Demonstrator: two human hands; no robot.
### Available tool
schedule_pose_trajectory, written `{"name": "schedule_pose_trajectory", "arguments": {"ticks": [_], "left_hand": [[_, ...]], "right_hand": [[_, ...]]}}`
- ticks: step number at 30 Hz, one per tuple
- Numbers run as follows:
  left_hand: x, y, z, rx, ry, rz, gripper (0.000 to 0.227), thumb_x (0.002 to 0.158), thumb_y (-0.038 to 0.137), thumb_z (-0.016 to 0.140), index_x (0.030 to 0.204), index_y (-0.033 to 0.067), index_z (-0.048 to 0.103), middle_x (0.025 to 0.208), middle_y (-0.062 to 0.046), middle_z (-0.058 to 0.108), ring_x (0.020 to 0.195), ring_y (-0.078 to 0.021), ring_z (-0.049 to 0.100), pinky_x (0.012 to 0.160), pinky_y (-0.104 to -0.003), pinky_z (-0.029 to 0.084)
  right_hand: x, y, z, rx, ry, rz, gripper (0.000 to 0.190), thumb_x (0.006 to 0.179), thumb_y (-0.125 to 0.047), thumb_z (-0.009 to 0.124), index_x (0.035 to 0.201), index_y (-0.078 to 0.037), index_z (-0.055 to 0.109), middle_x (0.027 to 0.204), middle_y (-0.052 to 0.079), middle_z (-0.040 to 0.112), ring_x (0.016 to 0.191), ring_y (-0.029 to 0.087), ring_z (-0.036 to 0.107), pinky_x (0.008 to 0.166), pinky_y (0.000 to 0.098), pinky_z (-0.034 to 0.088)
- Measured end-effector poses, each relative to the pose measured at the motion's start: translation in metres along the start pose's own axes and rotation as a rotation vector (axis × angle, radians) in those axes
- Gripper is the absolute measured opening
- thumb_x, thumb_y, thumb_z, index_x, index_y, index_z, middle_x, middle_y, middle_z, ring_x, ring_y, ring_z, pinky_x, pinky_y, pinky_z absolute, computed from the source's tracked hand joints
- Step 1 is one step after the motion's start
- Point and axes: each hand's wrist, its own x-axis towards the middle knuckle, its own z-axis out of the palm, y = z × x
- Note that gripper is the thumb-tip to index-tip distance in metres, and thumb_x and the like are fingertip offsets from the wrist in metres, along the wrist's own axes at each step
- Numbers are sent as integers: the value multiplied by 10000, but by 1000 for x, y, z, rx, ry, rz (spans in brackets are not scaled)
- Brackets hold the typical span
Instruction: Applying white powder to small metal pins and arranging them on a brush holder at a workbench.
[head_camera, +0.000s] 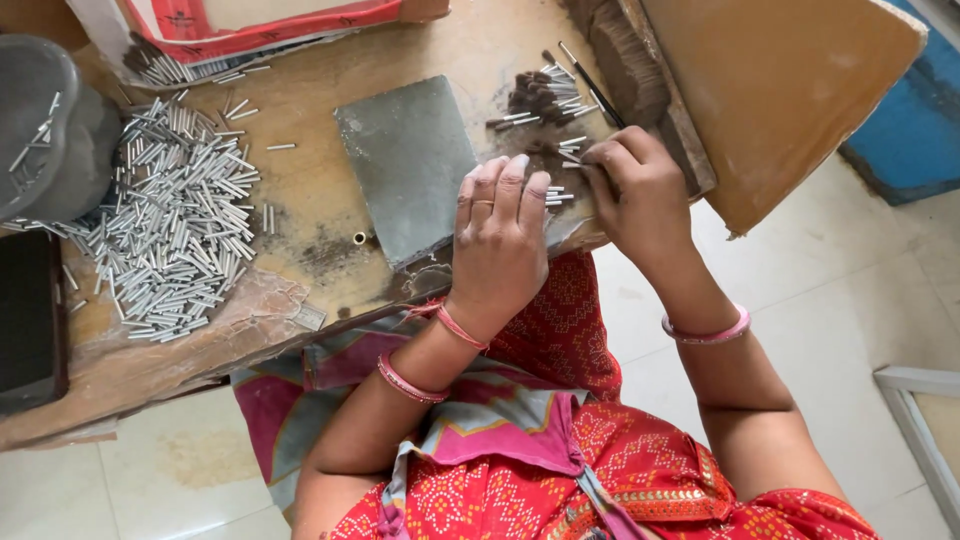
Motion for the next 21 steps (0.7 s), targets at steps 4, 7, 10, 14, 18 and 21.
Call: {"name": "schedule_pose_trajectory", "arguments": {"ticks": [4,7,10,14,18,21], "left_hand": [[-1,4,-5,-6,36,-39,515,907,69,652,1394,5,497,1407,-193,537,1359,-379,499,1222,-527,351],[1,3,-6,-10,67,-61,568,894,73,667,1421,8,466,1404,-185,533,1360,-380,496,1219,-537,340],[-2,3,-8,-23,35,-64,578,887,84,675,1421,9,466,1400,-186,534,1354,-374,496,1213,-542,334],[-2,3,-5,27,5,-35,522,910,97,646,1406,17,504,1398,-180,541,1356,-359,497,1212,-551,326],[1,5,-7,111,-57,13,413,902,113,616,1308,34,603,1356,-165,571,1324,-347,512,1187,-578,307],[0,3,-7,100,-73,32,339,877,105,613,1207,37,655,1318,-161,597,1306,-347,524,1187,-585,304]], "right_hand": [[2,-2,7,39,-39,31,108,927,29,759,1002,-9,692,1006,148,656,874,346,673,752,417,542],[6,-2,9,157,-60,33,118,913,13,754,1004,-11,683,1002,139,657,886,335,687,771,407,557],[2,-3,6,126,-82,19,112,912,14,750,1002,-9,686,1014,148,657,910,353,678,787,426,543],[2,-14,-4,177,-97,5,106,913,7,744,996,-7,681,1017,142,653,920,338,676,787,416,545],[-2,-17,-7,192,-131,-8,115,897,17,732,1000,-15,692,1011,132,659,908,332,677,776,405,547],[4,-10,-2,236,-13,78,94,943,9,727,1028,-15,694,1055,139,657,895,296,690,759,379,556]]}}
